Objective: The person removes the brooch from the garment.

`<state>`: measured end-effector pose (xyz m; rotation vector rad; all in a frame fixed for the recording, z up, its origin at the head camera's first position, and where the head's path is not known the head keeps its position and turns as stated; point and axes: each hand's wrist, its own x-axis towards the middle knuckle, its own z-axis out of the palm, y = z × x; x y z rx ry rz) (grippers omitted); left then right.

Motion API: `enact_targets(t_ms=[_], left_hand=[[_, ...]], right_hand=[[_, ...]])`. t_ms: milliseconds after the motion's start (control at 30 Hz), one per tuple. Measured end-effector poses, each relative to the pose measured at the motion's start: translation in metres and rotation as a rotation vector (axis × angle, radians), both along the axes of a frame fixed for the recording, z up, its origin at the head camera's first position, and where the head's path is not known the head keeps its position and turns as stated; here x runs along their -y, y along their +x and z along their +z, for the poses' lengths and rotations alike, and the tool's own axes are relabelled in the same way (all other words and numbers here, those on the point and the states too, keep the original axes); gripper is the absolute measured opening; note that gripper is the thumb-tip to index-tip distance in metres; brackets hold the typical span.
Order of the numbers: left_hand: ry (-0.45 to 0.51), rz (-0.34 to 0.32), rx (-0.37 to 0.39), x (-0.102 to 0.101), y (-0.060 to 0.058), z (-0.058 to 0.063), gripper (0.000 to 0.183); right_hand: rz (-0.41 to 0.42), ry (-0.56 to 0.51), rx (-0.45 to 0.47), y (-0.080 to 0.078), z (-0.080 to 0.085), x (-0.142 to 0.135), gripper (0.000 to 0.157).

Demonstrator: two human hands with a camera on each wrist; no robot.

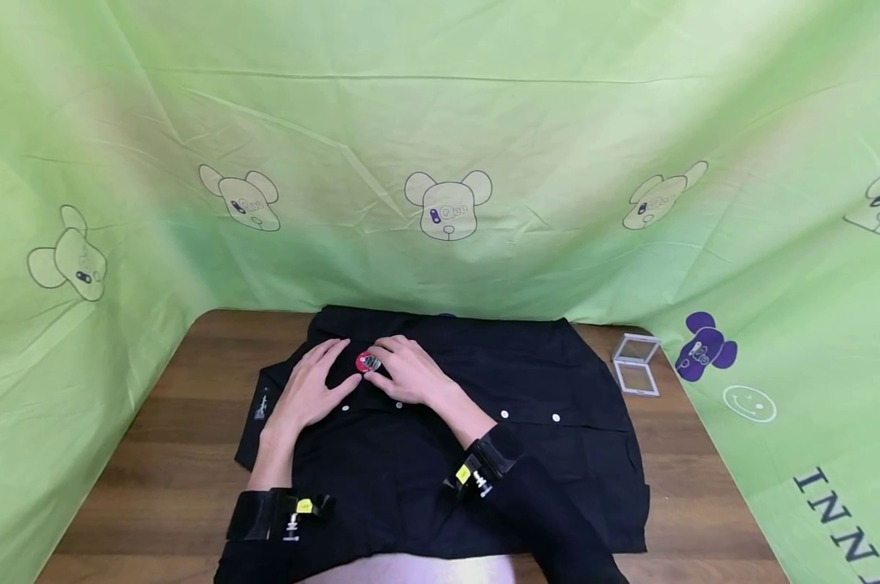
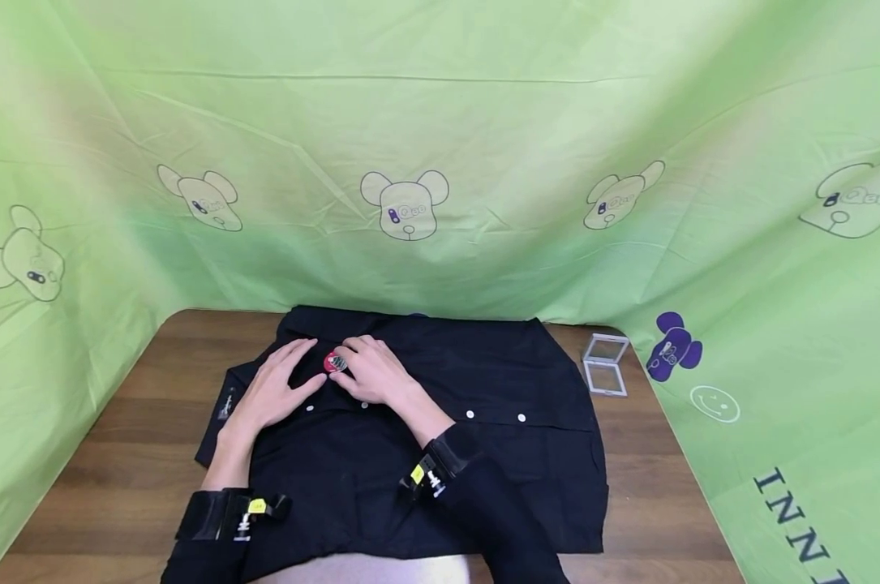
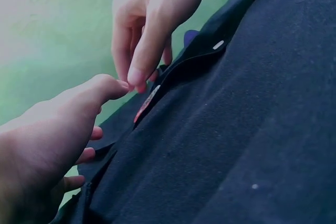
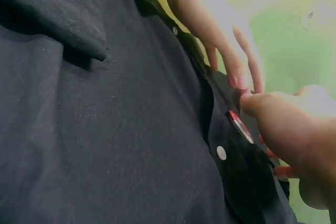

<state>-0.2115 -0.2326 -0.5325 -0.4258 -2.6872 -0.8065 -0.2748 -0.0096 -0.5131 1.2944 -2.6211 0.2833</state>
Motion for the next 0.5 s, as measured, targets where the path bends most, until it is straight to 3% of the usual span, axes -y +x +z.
enact_targets(t_ms=[500], left_hand=[[-0.016,-0.012,0.002,-0.003,-0.001,-0.002,0.068]], right_hand=[[-0.062,0.023,-0.038,-0.006,-0.01,0.014,0.041]])
